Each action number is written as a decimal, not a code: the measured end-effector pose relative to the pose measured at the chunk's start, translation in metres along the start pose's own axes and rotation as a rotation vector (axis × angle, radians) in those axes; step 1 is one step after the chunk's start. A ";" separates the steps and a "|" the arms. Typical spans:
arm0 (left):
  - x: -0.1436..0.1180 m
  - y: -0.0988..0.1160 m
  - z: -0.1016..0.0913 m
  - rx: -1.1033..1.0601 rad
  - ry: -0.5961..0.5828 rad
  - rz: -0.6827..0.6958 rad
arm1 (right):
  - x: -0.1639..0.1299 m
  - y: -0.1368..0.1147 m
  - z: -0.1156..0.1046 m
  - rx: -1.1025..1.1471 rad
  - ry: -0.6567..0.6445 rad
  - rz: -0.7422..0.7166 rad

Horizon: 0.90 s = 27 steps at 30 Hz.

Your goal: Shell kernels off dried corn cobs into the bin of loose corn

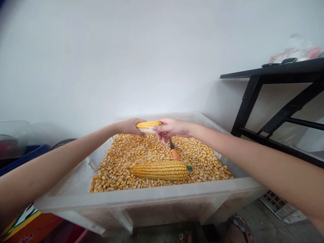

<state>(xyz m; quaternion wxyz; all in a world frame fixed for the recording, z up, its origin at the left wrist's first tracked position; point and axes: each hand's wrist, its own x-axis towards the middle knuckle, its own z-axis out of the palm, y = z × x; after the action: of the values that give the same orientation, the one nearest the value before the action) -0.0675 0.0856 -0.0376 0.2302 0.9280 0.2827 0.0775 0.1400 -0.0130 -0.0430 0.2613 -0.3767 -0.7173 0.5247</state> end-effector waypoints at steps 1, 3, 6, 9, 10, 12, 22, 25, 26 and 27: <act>0.000 0.000 0.000 0.000 0.005 0.009 | 0.000 -0.001 0.000 -0.016 0.002 -0.005; 0.000 0.000 0.000 0.005 0.009 0.030 | 0.000 -0.002 0.000 -0.058 -0.012 -0.001; 0.000 -0.001 0.001 0.010 -0.023 0.055 | 0.000 -0.004 0.004 -0.132 -0.059 0.027; 0.000 -0.004 0.003 0.024 -0.078 0.055 | 0.000 -0.004 0.009 -0.195 -0.125 0.048; 0.000 -0.005 0.003 0.030 -0.100 0.054 | 0.000 -0.004 0.011 -0.207 -0.144 0.052; -0.001 -0.004 0.004 0.048 -0.130 0.051 | 0.000 -0.003 0.014 -0.222 -0.163 0.057; 0.000 -0.005 0.000 0.188 -0.049 0.071 | 0.006 0.005 0.018 -0.148 -0.002 0.040; 0.000 -0.004 0.001 0.217 -0.039 0.083 | 0.007 0.005 0.020 -0.151 0.002 0.056; 0.000 -0.004 0.001 0.226 -0.033 0.081 | 0.006 0.005 0.020 -0.152 0.010 0.063; -0.001 -0.003 0.001 0.236 -0.026 0.078 | 0.006 0.004 0.022 -0.152 0.020 0.066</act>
<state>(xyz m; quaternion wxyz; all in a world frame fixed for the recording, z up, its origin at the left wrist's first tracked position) -0.0691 0.0867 -0.0398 0.1200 0.9598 0.2503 0.0407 0.1207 -0.0192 -0.0538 0.2217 -0.4242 -0.7394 0.4734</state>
